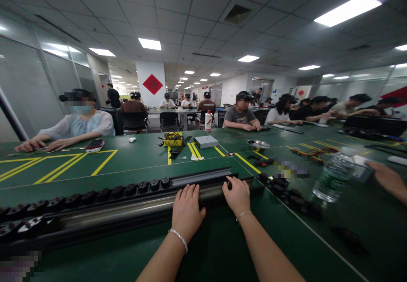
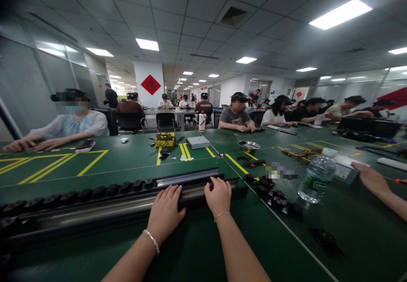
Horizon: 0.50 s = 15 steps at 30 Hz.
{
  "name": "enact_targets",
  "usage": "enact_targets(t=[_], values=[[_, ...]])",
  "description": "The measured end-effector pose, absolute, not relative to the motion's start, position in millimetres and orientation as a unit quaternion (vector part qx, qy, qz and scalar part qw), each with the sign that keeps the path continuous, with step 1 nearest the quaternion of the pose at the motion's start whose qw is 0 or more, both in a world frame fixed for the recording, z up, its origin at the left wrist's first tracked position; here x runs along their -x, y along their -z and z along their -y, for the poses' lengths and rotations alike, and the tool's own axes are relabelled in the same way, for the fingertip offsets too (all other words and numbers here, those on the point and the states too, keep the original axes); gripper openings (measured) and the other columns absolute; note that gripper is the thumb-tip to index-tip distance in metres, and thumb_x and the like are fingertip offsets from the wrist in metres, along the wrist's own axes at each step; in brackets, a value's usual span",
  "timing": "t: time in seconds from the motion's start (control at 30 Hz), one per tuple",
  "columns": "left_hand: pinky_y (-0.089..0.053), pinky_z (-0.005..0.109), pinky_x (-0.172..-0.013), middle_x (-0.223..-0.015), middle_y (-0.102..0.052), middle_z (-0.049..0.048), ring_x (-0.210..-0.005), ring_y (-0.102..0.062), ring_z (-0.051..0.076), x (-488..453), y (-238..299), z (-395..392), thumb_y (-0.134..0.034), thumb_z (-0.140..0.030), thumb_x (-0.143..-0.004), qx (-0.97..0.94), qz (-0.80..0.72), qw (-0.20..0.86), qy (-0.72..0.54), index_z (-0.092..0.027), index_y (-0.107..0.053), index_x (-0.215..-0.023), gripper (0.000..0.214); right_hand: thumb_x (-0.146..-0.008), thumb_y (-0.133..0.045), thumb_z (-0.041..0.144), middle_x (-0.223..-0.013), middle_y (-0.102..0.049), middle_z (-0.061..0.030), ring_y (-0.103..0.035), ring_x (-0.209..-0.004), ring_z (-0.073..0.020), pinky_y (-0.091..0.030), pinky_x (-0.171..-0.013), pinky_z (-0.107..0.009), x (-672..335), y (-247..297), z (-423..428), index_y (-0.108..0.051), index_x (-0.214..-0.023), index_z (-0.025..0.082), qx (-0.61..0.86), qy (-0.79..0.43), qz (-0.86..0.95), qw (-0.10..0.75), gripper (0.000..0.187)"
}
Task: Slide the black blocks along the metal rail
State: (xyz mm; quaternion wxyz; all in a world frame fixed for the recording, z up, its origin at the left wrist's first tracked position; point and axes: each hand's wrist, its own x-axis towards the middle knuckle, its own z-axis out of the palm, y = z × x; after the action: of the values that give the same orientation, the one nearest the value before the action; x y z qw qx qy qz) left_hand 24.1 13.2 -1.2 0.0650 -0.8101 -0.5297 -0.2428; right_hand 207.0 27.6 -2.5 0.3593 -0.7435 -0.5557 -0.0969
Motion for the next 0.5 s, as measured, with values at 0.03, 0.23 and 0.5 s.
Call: enact_targets(t=[0.03, 0.23, 0.5], values=[[-0.025, 0.042, -0.106, -0.130, -0.050, 0.0074, -0.124, -0.038, 0.024, -24.1, 1.4, -13.3, -0.055, -0.033, -0.071, 0.810, 0.530, 0.066, 0.244, -0.020, -0.041, -0.129, 0.061, -0.079, -0.041, 0.030, -0.110, -0.063, -0.0103, -0.051, -0.111, -0.0208, -0.021, -0.102, -0.036, -207.1, 2.2, -27.4, -0.064, -0.106, 0.014, 0.744, 0.098, 0.556, 0.356, 0.038], [-0.025, 0.041, -0.106, -0.129, -0.050, 0.0075, -0.123, -0.039, 0.024, -23.7, 1.7, -13.2, -0.056, -0.034, -0.070, 0.809, 0.527, 0.071, 0.249, -0.018, -0.041, -0.128, 0.062, -0.078, -0.043, 0.031, -0.109, -0.063, -0.0097, -0.052, -0.109, -0.0212, -0.024, -0.100, -0.036, -207.8, 1.0, -26.4, -0.064, -0.106, 0.016, 0.746, 0.109, 0.555, 0.351, 0.037], [-0.026, 0.041, -0.105, -0.129, -0.050, 0.0080, -0.123, -0.039, 0.024, -24.0, -0.9, -12.3, -0.056, -0.035, -0.070, 0.809, 0.531, 0.068, 0.244, -0.018, -0.042, -0.128, 0.062, -0.078, -0.043, 0.032, -0.111, -0.063, -0.0082, -0.050, -0.111, -0.0220, -0.023, -0.101, -0.038, -207.7, 0.5, -24.7, -0.065, -0.104, 0.018, 0.746, 0.120, 0.553, 0.351, 0.036]])
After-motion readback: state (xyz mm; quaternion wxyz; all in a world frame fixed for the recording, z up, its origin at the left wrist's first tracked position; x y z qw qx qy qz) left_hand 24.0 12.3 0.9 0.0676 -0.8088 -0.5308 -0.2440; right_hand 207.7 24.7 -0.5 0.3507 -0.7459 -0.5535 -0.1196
